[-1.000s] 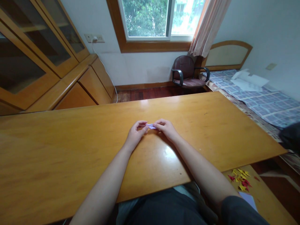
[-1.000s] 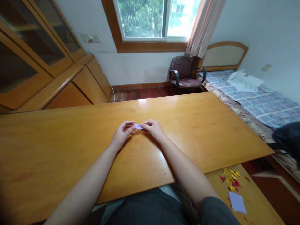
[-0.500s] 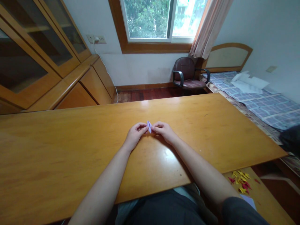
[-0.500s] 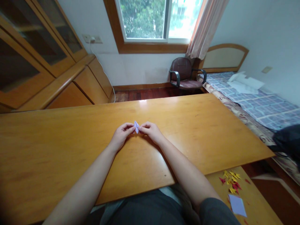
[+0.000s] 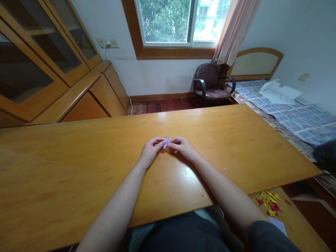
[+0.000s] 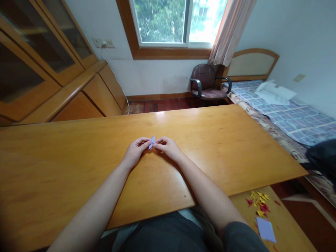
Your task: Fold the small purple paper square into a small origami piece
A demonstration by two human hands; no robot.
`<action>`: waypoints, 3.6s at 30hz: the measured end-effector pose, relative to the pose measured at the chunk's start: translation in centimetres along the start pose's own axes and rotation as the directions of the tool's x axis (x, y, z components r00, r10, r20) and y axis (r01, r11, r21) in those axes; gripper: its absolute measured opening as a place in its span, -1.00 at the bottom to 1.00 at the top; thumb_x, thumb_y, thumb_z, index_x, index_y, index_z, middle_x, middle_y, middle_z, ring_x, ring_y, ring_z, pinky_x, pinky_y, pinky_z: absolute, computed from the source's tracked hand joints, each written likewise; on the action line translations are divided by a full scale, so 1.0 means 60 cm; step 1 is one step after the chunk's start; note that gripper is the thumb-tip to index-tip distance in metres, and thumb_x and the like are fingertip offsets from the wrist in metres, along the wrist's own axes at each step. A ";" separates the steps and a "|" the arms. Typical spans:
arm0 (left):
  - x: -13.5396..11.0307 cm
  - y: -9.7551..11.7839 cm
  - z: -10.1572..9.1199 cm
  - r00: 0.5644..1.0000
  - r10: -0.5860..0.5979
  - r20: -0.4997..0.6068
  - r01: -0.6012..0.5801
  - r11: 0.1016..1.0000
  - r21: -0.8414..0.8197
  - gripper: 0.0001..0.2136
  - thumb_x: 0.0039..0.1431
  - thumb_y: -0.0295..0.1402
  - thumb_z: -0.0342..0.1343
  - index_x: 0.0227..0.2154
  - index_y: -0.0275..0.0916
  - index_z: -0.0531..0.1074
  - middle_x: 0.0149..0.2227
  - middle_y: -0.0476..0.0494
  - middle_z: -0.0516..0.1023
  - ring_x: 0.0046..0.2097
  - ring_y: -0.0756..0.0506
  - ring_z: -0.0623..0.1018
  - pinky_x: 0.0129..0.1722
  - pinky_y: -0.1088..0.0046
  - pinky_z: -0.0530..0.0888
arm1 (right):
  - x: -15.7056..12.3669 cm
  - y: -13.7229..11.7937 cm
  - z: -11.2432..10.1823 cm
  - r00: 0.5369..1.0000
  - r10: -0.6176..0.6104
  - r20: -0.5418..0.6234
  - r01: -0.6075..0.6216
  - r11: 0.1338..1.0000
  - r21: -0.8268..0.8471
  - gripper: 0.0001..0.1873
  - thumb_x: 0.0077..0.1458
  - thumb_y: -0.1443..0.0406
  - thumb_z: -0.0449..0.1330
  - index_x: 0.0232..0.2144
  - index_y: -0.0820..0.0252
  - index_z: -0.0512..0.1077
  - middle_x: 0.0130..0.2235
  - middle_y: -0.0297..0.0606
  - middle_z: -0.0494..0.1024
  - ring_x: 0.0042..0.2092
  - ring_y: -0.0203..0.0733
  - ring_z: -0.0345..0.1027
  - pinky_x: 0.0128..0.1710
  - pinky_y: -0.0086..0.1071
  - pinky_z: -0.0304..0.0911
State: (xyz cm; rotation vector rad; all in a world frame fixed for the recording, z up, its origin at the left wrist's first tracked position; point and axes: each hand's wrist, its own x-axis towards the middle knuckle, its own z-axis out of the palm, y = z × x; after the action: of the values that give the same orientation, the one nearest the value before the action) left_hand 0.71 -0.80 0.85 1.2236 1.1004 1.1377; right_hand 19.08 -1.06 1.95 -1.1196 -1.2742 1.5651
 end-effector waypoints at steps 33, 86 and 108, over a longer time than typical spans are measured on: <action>-0.006 0.005 0.003 0.997 0.064 0.054 -0.072 0.984 0.161 -0.61 0.04 -0.18 0.29 -0.05 -0.18 0.57 -0.08 -0.17 0.65 -0.05 -0.19 0.60 0.03 0.27 0.46 | 0.006 0.001 -0.003 0.998 -0.034 -0.051 0.039 0.993 0.114 -0.57 -0.18 0.03 0.42 -0.39 0.26 0.51 -0.51 -0.35 0.52 -0.49 -0.34 0.34 -0.43 -0.43 0.26; -0.003 0.000 0.010 0.999 0.045 0.027 -0.043 0.997 -0.057 -0.76 -0.01 -0.21 0.34 -0.36 -0.27 0.54 -0.32 -0.08 0.62 -0.27 -0.07 0.57 -0.16 0.40 0.49 | 0.001 0.002 -0.003 0.992 -0.098 -0.073 0.105 0.990 0.096 -0.66 -0.09 0.09 0.38 -0.37 0.21 0.47 -0.46 -0.36 0.55 -0.43 -0.32 0.38 -0.38 -0.44 0.24; -0.006 0.004 0.013 1.000 0.014 0.027 -0.014 1.000 0.001 -0.74 -0.03 -0.16 0.34 -0.39 -0.27 0.57 -0.33 -0.12 0.63 -0.29 -0.08 0.58 -0.18 0.39 0.51 | 0.003 -0.001 -0.010 0.954 -0.289 -0.079 0.267 0.940 -0.212 -0.67 -0.01 0.04 0.34 -0.45 0.22 0.55 -0.40 -0.28 0.50 -0.34 -0.24 0.37 -0.28 -0.35 0.27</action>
State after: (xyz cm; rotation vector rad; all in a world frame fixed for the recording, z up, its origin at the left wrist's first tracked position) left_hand 1.41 -1.23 1.11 1.2456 1.0735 1.1279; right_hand 19.62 -0.72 1.90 -1.0773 -1.4685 1.1713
